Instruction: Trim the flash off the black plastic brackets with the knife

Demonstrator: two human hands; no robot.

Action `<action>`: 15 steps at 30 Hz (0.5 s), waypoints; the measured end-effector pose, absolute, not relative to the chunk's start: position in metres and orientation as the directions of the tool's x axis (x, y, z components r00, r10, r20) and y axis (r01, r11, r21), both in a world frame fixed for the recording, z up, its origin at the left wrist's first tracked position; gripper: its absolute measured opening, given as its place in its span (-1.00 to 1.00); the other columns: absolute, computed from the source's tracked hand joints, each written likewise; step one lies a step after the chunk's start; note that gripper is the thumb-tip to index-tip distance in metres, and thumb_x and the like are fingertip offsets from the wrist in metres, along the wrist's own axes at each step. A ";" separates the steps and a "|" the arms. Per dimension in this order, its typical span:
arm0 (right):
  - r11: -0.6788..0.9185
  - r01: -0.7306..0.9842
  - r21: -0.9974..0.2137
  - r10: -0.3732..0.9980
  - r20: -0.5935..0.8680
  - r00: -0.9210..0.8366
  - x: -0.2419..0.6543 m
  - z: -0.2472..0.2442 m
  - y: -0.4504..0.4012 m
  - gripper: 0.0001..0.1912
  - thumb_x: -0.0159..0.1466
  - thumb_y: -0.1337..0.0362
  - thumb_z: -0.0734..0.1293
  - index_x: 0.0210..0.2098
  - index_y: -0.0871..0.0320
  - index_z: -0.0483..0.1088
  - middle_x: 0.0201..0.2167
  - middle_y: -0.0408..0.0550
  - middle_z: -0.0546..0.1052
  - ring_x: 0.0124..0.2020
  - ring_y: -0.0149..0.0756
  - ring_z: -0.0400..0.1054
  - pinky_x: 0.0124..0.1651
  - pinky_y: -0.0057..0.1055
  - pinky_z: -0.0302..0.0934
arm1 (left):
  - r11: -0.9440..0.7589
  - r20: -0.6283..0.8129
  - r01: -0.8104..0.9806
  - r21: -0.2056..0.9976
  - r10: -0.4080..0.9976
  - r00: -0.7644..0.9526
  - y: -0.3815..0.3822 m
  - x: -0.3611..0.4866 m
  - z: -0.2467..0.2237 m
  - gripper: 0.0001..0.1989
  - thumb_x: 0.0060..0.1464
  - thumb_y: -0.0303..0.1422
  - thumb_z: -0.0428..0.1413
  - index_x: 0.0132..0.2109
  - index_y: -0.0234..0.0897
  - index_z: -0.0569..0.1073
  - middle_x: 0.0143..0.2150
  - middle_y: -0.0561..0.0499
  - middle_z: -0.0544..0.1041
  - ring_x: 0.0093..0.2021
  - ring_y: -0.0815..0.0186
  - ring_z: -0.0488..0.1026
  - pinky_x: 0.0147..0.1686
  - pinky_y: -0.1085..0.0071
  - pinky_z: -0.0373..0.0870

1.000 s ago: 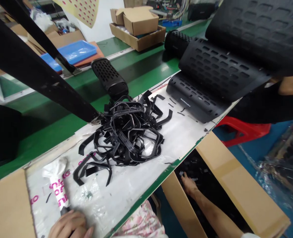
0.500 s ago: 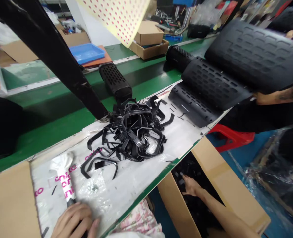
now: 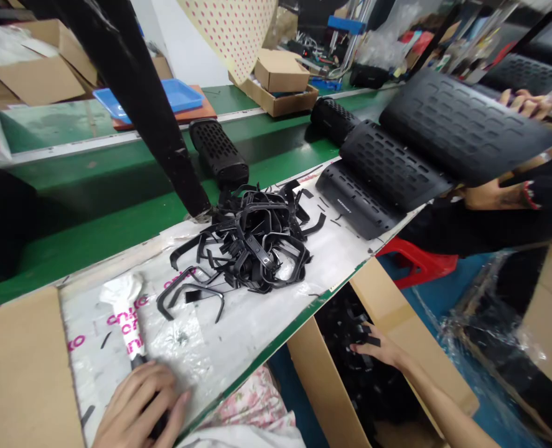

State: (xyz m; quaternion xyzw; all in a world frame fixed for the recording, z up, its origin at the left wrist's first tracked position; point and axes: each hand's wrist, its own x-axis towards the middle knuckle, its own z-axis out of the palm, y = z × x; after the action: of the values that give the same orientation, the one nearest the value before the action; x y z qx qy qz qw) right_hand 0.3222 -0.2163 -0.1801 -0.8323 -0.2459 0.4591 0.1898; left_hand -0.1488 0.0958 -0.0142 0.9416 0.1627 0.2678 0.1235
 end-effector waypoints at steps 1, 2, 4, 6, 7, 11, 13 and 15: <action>-0.809 0.219 -0.545 0.577 -0.668 0.469 0.321 -0.175 -0.215 -0.11 -0.05 -0.22 0.46 0.12 0.22 0.44 0.01 0.15 0.59 0.14 0.17 0.48 0.27 -0.03 0.39 | -0.914 0.465 0.243 0.324 0.377 0.801 0.096 -0.149 -0.014 -0.94 0.31 -0.45 0.14 -0.17 -0.23 0.50 -0.18 -0.06 0.53 -0.09 0.22 0.49 0.13 0.28 0.41; -0.812 0.207 -0.546 0.570 -0.667 0.480 0.319 -0.169 -0.214 -0.14 -0.06 -0.22 0.45 0.08 0.21 0.46 0.01 0.15 0.59 0.14 0.19 0.47 0.28 -0.02 0.38 | -0.913 0.469 0.245 0.326 0.381 0.797 0.095 -0.149 -0.014 -0.94 0.32 -0.44 0.14 -0.18 -0.23 0.50 -0.18 -0.06 0.53 -0.09 0.23 0.50 0.11 0.29 0.42; -0.816 0.191 -0.546 0.560 -0.662 0.499 0.317 -0.160 -0.211 -0.17 -0.09 -0.21 0.46 0.03 0.19 0.47 0.01 0.15 0.59 0.16 0.23 0.46 0.30 0.00 0.36 | -0.911 0.470 0.251 0.328 0.388 0.793 0.095 -0.149 -0.013 -0.94 0.32 -0.44 0.13 -0.18 -0.23 0.49 -0.18 -0.06 0.53 -0.09 0.23 0.50 0.09 0.30 0.42; -0.817 0.185 -0.546 0.554 -0.654 0.515 0.315 -0.151 -0.209 -0.17 -0.11 -0.20 0.46 0.03 0.19 0.48 0.03 0.16 0.59 0.17 0.26 0.44 0.29 0.02 0.36 | -0.913 0.469 0.243 0.329 0.381 0.797 0.095 -0.148 -0.012 -0.93 0.33 -0.44 0.12 -0.17 -0.23 0.49 -0.18 -0.07 0.52 -0.08 0.24 0.49 0.10 0.31 0.40; -0.816 0.185 -0.548 0.554 -0.649 0.522 0.315 -0.147 -0.208 -0.18 -0.11 -0.20 0.46 0.02 0.19 0.49 0.02 0.18 0.59 0.16 0.27 0.44 0.29 0.03 0.36 | -0.915 0.468 0.237 0.328 0.375 0.800 0.095 -0.148 -0.011 -0.93 0.34 -0.45 0.11 -0.17 -0.24 0.49 -0.17 -0.07 0.52 -0.07 0.24 0.48 0.13 0.31 0.38; -0.802 0.191 -0.567 0.569 -0.624 0.535 0.316 -0.130 -0.209 -0.24 -0.10 -0.22 0.48 -0.07 0.20 0.52 -0.01 0.20 0.61 0.13 0.27 0.46 0.26 0.01 0.38 | -0.923 0.475 0.203 0.328 0.346 0.809 0.098 -0.150 -0.009 -0.92 0.37 -0.44 0.09 -0.15 -0.25 0.48 -0.15 -0.08 0.50 -0.03 0.25 0.45 0.22 0.31 0.29; -0.796 0.189 -0.575 0.571 -0.611 0.548 0.316 -0.123 -0.211 -0.21 -0.10 -0.24 0.49 -0.03 0.17 0.52 0.03 0.17 0.60 0.15 0.25 0.46 0.27 0.00 0.37 | -0.923 0.469 0.188 0.337 0.338 0.816 0.098 -0.152 -0.012 -0.93 0.37 -0.45 0.10 -0.13 -0.25 0.48 -0.13 -0.09 0.50 -0.01 0.24 0.44 0.25 0.31 0.27; -0.793 0.190 -0.579 0.573 -0.601 0.557 0.315 -0.115 -0.213 -0.20 -0.07 -0.24 0.49 0.02 0.15 0.52 0.07 0.14 0.59 0.16 0.23 0.45 0.28 0.00 0.37 | -0.918 0.465 0.180 0.355 0.340 0.818 0.097 -0.155 -0.016 -0.94 0.36 -0.45 0.11 -0.12 -0.26 0.49 -0.12 -0.09 0.50 0.02 0.24 0.44 0.28 0.30 0.25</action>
State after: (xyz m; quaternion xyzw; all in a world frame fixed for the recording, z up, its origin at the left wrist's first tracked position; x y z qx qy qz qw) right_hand 0.3153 -0.2135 -0.1155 -0.8516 -0.2239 0.4138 0.2312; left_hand -0.1548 0.0973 -0.0163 0.9417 0.1379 0.2685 0.1490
